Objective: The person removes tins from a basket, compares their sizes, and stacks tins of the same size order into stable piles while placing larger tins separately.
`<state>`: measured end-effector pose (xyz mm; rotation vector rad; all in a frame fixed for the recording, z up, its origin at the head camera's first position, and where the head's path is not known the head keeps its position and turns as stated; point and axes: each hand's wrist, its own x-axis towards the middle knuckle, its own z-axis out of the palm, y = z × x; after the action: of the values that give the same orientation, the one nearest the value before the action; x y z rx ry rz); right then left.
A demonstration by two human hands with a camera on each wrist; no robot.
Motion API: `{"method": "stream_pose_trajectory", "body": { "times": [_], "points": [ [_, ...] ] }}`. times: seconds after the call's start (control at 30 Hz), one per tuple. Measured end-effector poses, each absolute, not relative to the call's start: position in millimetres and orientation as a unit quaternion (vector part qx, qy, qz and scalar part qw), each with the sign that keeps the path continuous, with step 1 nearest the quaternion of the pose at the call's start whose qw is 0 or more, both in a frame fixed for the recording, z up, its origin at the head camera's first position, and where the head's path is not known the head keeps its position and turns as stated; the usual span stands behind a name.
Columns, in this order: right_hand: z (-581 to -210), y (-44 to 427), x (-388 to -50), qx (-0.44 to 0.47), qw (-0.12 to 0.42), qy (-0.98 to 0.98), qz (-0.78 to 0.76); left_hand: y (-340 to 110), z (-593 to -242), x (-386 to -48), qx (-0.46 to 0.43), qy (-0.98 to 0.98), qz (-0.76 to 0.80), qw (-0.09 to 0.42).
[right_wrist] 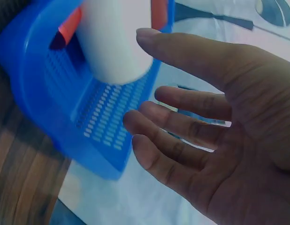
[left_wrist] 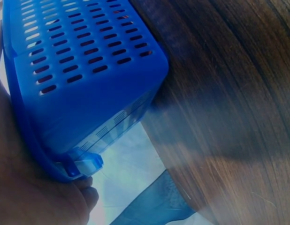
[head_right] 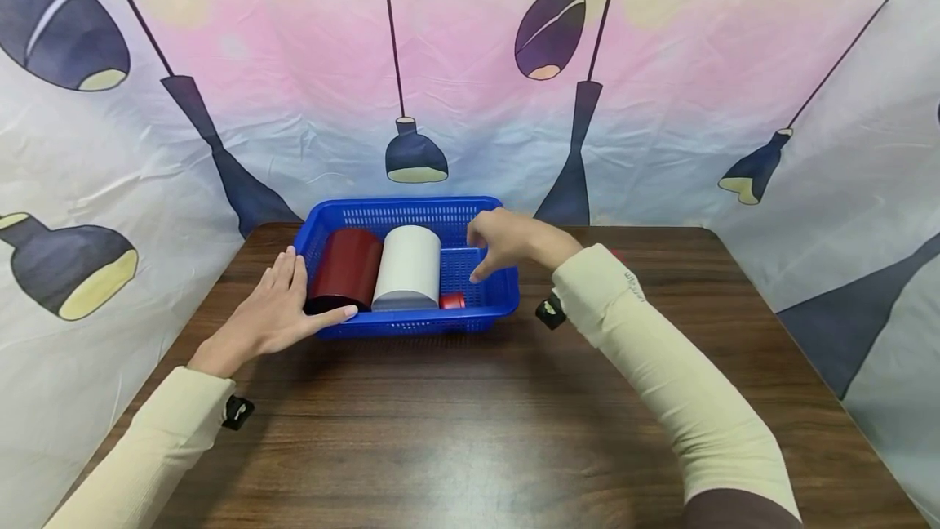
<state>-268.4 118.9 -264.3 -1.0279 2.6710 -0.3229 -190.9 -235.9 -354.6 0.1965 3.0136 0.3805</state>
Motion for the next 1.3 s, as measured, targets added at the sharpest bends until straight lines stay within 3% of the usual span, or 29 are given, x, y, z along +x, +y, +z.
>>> {"method": "stream_pose_trajectory", "body": {
  "times": [0.23, 0.8, 1.3],
  "points": [
    [-280, 96, -269, -0.346, 0.190, 0.916, -0.074, -235, -353, -190, 0.063, 0.989, 0.126, 0.051],
    [-322, 57, -276, -0.285, 0.248, 0.926, 0.004, -238, -356, -190, 0.061, 0.989, 0.123, 0.050],
    [-343, 52, -280, -0.283, 0.243, 0.928, -0.004, -235, -357, -192, 0.063, 0.989, 0.124, 0.046]
  ]
}}
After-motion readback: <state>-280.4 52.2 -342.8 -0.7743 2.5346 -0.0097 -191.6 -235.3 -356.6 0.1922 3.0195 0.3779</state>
